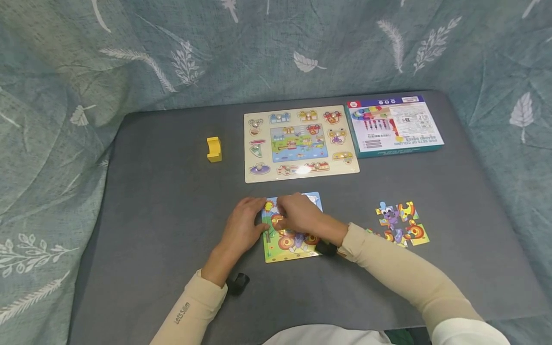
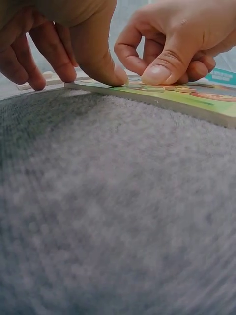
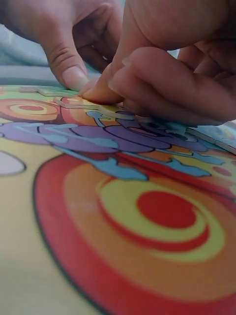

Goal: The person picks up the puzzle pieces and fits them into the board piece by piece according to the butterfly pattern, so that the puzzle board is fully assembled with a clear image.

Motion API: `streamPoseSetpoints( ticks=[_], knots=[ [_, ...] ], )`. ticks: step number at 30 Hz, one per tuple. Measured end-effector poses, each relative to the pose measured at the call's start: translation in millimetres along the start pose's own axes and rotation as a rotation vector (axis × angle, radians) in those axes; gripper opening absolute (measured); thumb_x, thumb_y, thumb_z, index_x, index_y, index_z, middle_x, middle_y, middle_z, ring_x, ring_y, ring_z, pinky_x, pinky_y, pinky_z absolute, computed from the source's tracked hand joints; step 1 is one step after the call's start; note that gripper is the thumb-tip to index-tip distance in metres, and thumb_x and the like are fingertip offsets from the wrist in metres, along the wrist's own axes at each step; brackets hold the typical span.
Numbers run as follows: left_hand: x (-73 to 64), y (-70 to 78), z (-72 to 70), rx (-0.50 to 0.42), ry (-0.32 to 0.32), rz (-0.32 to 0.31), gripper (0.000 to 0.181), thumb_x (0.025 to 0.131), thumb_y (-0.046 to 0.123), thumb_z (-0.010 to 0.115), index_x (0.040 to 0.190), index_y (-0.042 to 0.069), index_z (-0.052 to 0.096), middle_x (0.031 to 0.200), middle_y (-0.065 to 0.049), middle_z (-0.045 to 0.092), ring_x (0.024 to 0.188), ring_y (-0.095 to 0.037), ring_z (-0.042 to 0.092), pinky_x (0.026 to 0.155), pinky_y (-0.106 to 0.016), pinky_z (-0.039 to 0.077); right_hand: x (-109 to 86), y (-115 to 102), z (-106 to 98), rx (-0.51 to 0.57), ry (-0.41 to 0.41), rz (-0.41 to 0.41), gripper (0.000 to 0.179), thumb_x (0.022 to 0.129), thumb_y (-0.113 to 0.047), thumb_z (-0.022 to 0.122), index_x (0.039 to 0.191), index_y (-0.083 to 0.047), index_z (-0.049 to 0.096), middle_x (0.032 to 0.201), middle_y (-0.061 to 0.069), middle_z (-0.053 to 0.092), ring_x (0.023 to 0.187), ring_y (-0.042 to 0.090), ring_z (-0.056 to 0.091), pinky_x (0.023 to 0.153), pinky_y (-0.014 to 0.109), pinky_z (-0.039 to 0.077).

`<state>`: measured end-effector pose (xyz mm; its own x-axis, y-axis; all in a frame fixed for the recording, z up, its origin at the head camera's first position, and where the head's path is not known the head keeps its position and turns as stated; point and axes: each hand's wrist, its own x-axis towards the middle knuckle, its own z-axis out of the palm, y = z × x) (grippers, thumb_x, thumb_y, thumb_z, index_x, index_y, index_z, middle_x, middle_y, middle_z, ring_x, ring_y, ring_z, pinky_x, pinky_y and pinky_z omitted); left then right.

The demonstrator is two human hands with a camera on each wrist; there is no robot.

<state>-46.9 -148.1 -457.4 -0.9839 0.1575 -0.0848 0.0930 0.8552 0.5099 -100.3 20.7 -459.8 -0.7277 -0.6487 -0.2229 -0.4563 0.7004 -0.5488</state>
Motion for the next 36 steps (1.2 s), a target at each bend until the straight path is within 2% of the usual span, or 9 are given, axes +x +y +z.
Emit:
streamPoseSetpoints(
  ticks=[5, 9, 13, 16, 19, 22, 24, 31, 36],
  knots=[
    [-4.4, -5.1, -4.1, -0.04, -0.043, 0.003, 0.066, 0.074, 0.016, 0.083, 0.133, 0.003, 0.056, 0.13, -0.013, 0.06, 0.126, -0.029, 0.05, 0.103, -0.048, 0.044, -12.8, 9.7, -10.6, 0.041, 0.022, -0.028, 0.025, 0.084, -0.029, 0.075, 0.078, -0.014, 0.056, 0.059, -0.006, 0.051, 0.05, 0.007, 0.044, 0.047, 0.021, 0.034],
    [-11.2, -12.2, -10.0, -0.029, -0.078, 0.007, 0.076, 0.068, 0.019, 0.087, 0.135, 0.003, 0.054, 0.135, -0.013, 0.057, 0.13, -0.031, 0.047, 0.105, -0.049, 0.042, -39.9, 40.1, -38.4, 0.027, 0.062, -0.019, 0.02, 0.085, -0.026, 0.074, 0.087, -0.011, 0.061, 0.062, -0.005, 0.056, 0.053, 0.008, 0.048, 0.052, 0.025, 0.04],
    [-12.6, -15.6, -11.4, -0.002, -0.081, 0.032, 0.081, 0.064, 0.016, 0.089, 0.136, 0.002, 0.053, 0.137, -0.013, 0.056, 0.131, -0.032, 0.046, 0.104, -0.05, 0.043, -78.7, 85.5, -76.7, -0.09, 0.034, 0.05, 0.033, 0.078, -0.02, 0.079, 0.101, -0.003, 0.064, 0.079, 0.005, 0.062, 0.072, 0.019, 0.057, 0.069, 0.037, 0.049],
    [-11.2, -15.2, -10.6, -0.002, -0.067, 0.037, 0.081, 0.063, 0.013, 0.089, 0.135, 0.002, 0.053, 0.135, -0.012, 0.057, 0.129, -0.031, 0.047, 0.103, -0.049, 0.044, -107.3, 112.3, -95.8, -0.146, -0.021, 0.108, 0.047, 0.072, -0.017, 0.083, 0.111, 0.001, 0.062, 0.099, 0.015, 0.064, 0.093, 0.031, 0.061, 0.084, 0.049, 0.049],
    [-10.0, -12.9, -10.0, 0.003, -0.06, 0.034, 0.081, 0.062, 0.011, 0.089, 0.135, 0.002, 0.054, 0.135, -0.012, 0.057, 0.128, -0.03, 0.048, 0.103, -0.048, 0.045, -125.2, 128.9, -94.7, -0.185, -0.037, 0.145, 0.046, 0.069, -0.018, 0.085, 0.106, -0.002, 0.063, 0.1, 0.014, 0.061, 0.092, 0.03, 0.059, 0.08, 0.046, 0.049],
    [-9.2, -10.6, -8.9, 0.011, -0.07, 0.03, 0.082, 0.063, 0.011, 0.089, 0.135, 0.003, 0.053, 0.136, -0.012, 0.056, 0.129, -0.03, 0.047, 0.103, -0.049, 0.044, -133.6, 135.8, -81.6, -0.206, 0.003, 0.171, 0.038, 0.067, -0.018, 0.086, 0.093, -0.006, 0.061, 0.088, 0.007, 0.054, 0.077, 0.021, 0.052, 0.067, 0.038, 0.045],
    [-7.7, -9.4, -7.9, 0.012, -0.081, 0.028, 0.082, 0.063, 0.011, 0.089, 0.136, 0.003, 0.052, 0.137, -0.012, 0.055, 0.13, -0.031, 0.046, 0.103, -0.049, 0.044, -135.4, 138.3, -75.2, -0.198, 0.034, 0.195, 0.037, 0.067, -0.018, 0.086, 0.088, -0.008, 0.057, 0.084, 0.005, 0.052, 0.074, 0.019, 0.048, 0.063, 0.036, 0.042],
    [-2.1, -5.9, -3.7, 0.01, -0.096, 0.029, 0.082, 0.065, 0.01, 0.088, 0.138, 0.002, 0.051, 0.139, -0.012, 0.053, 0.133, -0.032, 0.043, 0.107, -0.049, 0.041, -137.7, 137.3, -75.2, -0.232, 0.103, 0.366, 0.052, 0.067, -0.027, 0.088, 0.102, 0.001, 0.06, 0.095, 0.017, 0.058, 0.085, 0.033, 0.057, 0.068, 0.049, 0.049],
    [-0.1, -4.1, -2.2, 0.014, -0.093, 0.029, 0.082, 0.064, 0.01, 0.088, 0.137, 0.002, 0.051, 0.139, -0.013, 0.054, 0.133, -0.032, 0.044, 0.107, -0.049, 0.04, -138.1, 138.4, -75.3, -0.242, 0.106, 0.425, 0.045, 0.068, -0.028, 0.087, 0.092, 0.0, 0.061, 0.09, 0.015, 0.057, 0.082, 0.032, 0.056, 0.066, 0.047, 0.048]
  ],
)
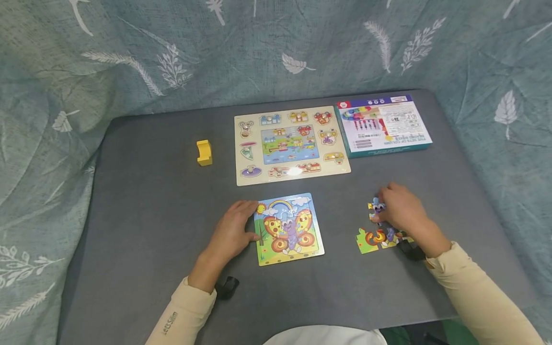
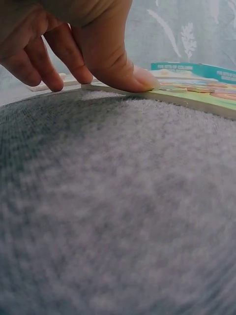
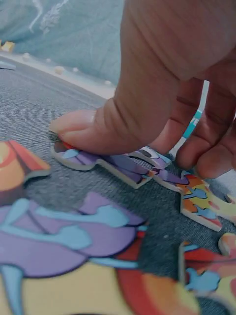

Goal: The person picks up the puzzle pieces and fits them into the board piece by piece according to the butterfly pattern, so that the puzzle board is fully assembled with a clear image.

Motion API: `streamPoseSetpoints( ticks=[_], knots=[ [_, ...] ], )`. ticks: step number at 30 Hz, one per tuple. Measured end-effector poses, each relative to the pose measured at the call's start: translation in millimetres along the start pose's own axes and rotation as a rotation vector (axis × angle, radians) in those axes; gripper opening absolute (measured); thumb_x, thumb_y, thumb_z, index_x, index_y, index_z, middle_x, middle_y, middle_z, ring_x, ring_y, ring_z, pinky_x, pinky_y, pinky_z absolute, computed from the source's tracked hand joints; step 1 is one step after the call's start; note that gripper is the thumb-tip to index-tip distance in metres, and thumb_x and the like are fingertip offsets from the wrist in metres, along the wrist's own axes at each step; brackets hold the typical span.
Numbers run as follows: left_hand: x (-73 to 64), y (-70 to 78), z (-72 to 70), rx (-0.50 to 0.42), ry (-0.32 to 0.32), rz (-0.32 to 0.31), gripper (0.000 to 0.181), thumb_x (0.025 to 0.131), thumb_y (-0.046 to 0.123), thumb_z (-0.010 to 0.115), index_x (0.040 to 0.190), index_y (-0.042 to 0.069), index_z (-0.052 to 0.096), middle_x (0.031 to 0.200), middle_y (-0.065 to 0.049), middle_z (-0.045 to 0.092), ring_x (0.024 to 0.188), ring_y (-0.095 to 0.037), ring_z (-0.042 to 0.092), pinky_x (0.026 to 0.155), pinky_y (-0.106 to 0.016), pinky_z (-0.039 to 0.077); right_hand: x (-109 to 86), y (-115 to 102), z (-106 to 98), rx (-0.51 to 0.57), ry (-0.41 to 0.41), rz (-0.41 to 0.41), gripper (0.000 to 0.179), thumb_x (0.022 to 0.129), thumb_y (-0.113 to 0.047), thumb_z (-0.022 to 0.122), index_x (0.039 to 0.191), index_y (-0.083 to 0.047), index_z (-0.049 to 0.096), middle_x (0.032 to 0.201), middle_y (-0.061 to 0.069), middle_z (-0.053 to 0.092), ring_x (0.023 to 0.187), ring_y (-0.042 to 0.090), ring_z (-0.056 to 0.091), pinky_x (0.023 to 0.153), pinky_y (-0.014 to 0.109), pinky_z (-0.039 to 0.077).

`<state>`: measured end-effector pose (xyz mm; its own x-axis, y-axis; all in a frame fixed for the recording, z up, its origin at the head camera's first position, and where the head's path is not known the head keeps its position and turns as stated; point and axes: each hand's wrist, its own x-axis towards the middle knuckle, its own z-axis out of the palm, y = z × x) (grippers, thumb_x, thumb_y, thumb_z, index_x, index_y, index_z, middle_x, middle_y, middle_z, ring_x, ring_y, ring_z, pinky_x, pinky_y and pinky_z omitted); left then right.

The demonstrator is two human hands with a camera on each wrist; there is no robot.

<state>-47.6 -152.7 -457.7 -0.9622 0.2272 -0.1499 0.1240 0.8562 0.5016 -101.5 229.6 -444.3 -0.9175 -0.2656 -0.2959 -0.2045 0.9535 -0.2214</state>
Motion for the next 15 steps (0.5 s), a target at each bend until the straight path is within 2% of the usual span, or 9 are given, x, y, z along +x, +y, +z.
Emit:
streamPoseSetpoints(
  ticks=[5, 9, 11, 13, 15],
  knots=[
    [-0.3, 0.0, 0.0, -0.005, 0.004, 0.004, 0.082, 0.064, 0.01, 0.088, 0.137, 0.002, 0.051, 0.138, -0.013, 0.054, 0.132, -0.032, 0.044, 0.107, -0.049, 0.04, 5.7, -10.2, -8.3, 0.074, 0.046, -0.022, 0.03, 0.074, -0.018, 0.081, 0.086, -0.004, 0.058, 0.078, 0.01, 0.06, 0.069, 0.026, 0.055, 0.058, 0.04, 0.043],
    [-1.8, -1.3, -0.3, -0.006, 0.005, -0.001, 0.081, 0.064, 0.01, 0.088, 0.136, 0.002, 0.052, 0.138, -0.013, 0.055, 0.132, -0.032, 0.045, 0.106, -0.049, 0.041, 14.5, -44.9, -12.7, 0.252, 0.083, -0.125, 0.022, 0.077, -0.014, 0.078, 0.08, -0.007, 0.058, 0.069, 0.005, 0.059, 0.061, 0.018, 0.05, 0.054, 0.031, 0.038],
    [-2.3, -2.1, -0.3, -0.006, 0.011, 0.001, 0.081, 0.064, 0.009, 0.088, 0.136, 0.001, 0.052, 0.137, -0.013, 0.055, 0.131, -0.031, 0.045, 0.106, -0.049, 0.042, 19.7, -69.7, -9.9, 0.368, 0.056, -0.196, 0.022, 0.076, -0.016, 0.08, 0.078, -0.009, 0.059, 0.068, 0.002, 0.059, 0.06, 0.014, 0.05, 0.054, 0.028, 0.04],
    [-2.1, -1.8, -0.3, -0.012, 0.017, 0.004, 0.081, 0.064, 0.01, 0.088, 0.136, 0.002, 0.053, 0.137, -0.013, 0.055, 0.131, -0.031, 0.045, 0.105, -0.049, 0.042, 24.7, -94.2, -3.5, 0.465, -0.004, -0.251, 0.023, 0.076, -0.018, 0.081, 0.077, -0.01, 0.059, 0.067, 0.0, 0.059, 0.06, 0.011, 0.05, 0.055, 0.026, 0.041],
    [-1.6, -1.3, 0.3, -0.013, 0.019, 0.012, 0.081, 0.064, 0.01, 0.088, 0.136, 0.002, 0.052, 0.137, -0.013, 0.055, 0.131, -0.032, 0.045, 0.105, -0.049, 0.042, 29.8, -115.5, 4.9, 0.504, -0.057, -0.297, 0.024, 0.076, -0.02, 0.082, 0.078, -0.011, 0.059, 0.067, -0.002, 0.058, 0.06, 0.009, 0.05, 0.056, 0.024, 0.042]
  ],
)
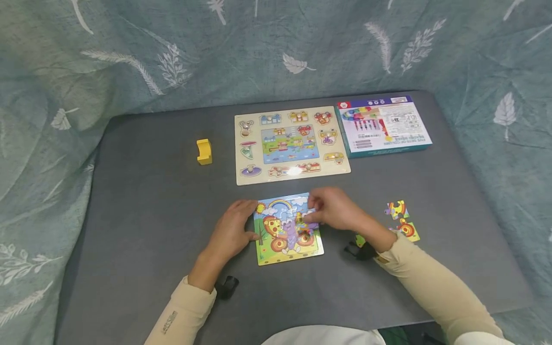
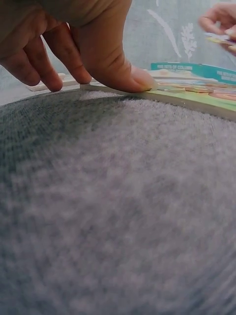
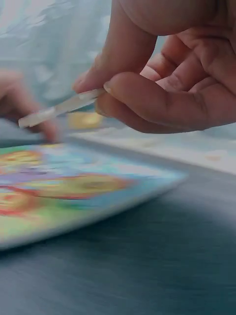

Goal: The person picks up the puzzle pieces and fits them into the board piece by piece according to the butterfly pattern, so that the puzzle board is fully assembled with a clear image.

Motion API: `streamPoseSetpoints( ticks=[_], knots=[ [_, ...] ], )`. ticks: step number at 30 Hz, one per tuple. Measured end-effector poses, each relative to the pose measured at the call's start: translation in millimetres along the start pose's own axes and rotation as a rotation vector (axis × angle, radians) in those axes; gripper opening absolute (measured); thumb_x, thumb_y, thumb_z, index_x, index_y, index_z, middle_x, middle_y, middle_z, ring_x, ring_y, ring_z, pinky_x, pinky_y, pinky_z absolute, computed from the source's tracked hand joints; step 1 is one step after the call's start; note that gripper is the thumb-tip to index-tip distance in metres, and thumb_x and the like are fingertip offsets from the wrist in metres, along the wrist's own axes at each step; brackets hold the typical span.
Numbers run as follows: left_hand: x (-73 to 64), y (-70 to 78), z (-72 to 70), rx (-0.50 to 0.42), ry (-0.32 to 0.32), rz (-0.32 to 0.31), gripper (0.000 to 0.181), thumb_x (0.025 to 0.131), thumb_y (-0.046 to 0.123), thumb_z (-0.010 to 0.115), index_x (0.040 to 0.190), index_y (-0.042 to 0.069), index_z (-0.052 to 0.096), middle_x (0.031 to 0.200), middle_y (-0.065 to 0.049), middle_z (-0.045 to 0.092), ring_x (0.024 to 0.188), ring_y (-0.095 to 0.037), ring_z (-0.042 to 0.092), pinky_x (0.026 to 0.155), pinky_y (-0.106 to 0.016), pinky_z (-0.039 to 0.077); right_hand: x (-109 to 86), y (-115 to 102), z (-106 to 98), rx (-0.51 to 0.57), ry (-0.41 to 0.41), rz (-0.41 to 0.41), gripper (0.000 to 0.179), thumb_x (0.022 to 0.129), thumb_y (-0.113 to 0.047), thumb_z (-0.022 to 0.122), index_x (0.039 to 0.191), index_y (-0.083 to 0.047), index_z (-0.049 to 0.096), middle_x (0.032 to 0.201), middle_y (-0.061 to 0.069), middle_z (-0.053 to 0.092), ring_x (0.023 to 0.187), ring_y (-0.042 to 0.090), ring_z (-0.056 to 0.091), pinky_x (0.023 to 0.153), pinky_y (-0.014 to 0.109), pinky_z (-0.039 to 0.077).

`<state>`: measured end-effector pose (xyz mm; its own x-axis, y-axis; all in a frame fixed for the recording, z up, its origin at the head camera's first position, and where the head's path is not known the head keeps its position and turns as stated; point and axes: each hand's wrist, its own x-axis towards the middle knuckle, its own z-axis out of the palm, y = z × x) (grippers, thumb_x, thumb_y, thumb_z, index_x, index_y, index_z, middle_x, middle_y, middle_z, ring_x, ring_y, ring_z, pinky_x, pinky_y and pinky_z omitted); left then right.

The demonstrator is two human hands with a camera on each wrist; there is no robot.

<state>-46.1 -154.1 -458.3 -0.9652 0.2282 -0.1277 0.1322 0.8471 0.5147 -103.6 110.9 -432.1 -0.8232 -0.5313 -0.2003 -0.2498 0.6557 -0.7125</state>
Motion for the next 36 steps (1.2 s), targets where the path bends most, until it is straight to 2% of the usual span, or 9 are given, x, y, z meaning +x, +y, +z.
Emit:
streamPoseSetpoints(
  ticks=[3, 8, 15, 22, 26, 31, 34, 36],
  knots=[
    [0.8, 1.8, 1.4, -0.005, -0.005, 0.007, 0.081, 0.065, 0.01, 0.088, 0.136, 0.002, 0.052, 0.138, -0.013, 0.055, 0.132, -0.032, 0.045, 0.106, -0.05, 0.042, 13.0, -9.9, 21.0, -0.033, -0.045, -0.027, 0.024, 0.076, -0.022, 0.082, 0.077, -0.012, 0.06, 0.063, -0.003, 0.056, 0.058, 0.008, 0.048, 0.056, 0.023, 0.04],
    [0.7, 4.0, 3.6, -0.003, -0.017, -0.01, 0.081, 0.065, 0.009, 0.088, 0.137, 0.001, 0.052, 0.139, -0.013, 0.054, 0.132, -0.031, 0.044, 0.106, -0.049, 0.041, 23.0, -15.3, 39.8, -0.166, -0.064, 0.003, 0.027, 0.076, -0.028, 0.082, 0.074, -0.014, 0.058, 0.058, -0.005, 0.052, 0.055, 0.01, 0.045, 0.054, 0.022, 0.036],
    [0.3, 4.4, 3.5, 0.0, -0.007, -0.021, 0.08, 0.064, 0.007, 0.088, 0.136, 0.0, 0.052, 0.138, -0.013, 0.054, 0.131, -0.031, 0.045, 0.106, -0.05, 0.042, 26.6, -17.7, 48.4, -0.234, -0.052, -0.008, 0.034, 0.076, -0.033, 0.081, 0.067, -0.016, 0.054, 0.055, -0.006, 0.049, 0.05, 0.01, 0.045, 0.049, 0.023, 0.033],
    [0.8, 3.8, 1.3, -0.002, 0.001, -0.015, 0.081, 0.064, 0.006, 0.088, 0.136, 0.0, 0.052, 0.138, -0.014, 0.054, 0.131, -0.032, 0.045, 0.106, -0.049, 0.042, 29.1, -18.1, 52.1, -0.242, -0.027, 0.025, 0.033, 0.077, -0.035, 0.08, 0.066, -0.018, 0.054, 0.056, -0.006, 0.052, 0.05, 0.01, 0.048, 0.045, 0.024, 0.033],
    [1.6, 4.4, 1.4, -0.004, -0.002, -0.021, 0.08, 0.065, 0.006, 0.087, 0.136, 0.0, 0.051, 0.139, -0.014, 0.053, 0.132, -0.032, 0.044, 0.107, -0.049, 0.041, 29.9, -15.7, 52.0, -0.236, -0.02, 0.015, 0.031, 0.078, -0.033, 0.079, 0.066, -0.018, 0.055, 0.056, -0.007, 0.052, 0.05, 0.009, 0.047, 0.046, 0.023, 0.033],
    [3.4, 5.2, 2.0, -0.009, -0.002, -0.026, 0.08, 0.065, 0.006, 0.087, 0.136, 0.001, 0.051, 0.139, -0.014, 0.053, 0.132, -0.031, 0.044, 0.108, -0.048, 0.04, 21.6, -4.1, 36.0, -0.189, 0.016, -0.011, 0.018, 0.085, -0.023, 0.072, 0.071, -0.016, 0.062, 0.059, -0.006, 0.056, 0.053, 0.008, 0.048, 0.051, 0.023, 0.037],
    [3.3, 5.2, 2.4, -0.006, -0.006, -0.03, 0.08, 0.065, 0.006, 0.087, 0.136, 0.0, 0.051, 0.139, -0.014, 0.053, 0.132, -0.032, 0.044, 0.108, -0.049, 0.04, 6.2, 13.0, 7.3, -0.206, 0.087, 0.024, 0.011, 0.085, -0.019, 0.071, 0.08, -0.011, 0.066, 0.066, -0.002, 0.059, 0.058, 0.011, 0.05, 0.056, 0.026, 0.04],
    [2.4, 5.2, 2.5, -0.005, -0.004, -0.03, 0.08, 0.064, 0.006, 0.087, 0.136, 0.0, 0.052, 0.138, -0.014, 0.053, 0.132, -0.032, 0.044, 0.107, -0.049, 0.04, -8.8, 28.4, -19.6, -0.242, 0.11, 0.091, 0.014, 0.084, -0.019, 0.072, 0.088, -0.007, 0.066, 0.071, 0.002, 0.061, 0.062, 0.014, 0.052, 0.059, 0.029, 0.041]
  ],
)
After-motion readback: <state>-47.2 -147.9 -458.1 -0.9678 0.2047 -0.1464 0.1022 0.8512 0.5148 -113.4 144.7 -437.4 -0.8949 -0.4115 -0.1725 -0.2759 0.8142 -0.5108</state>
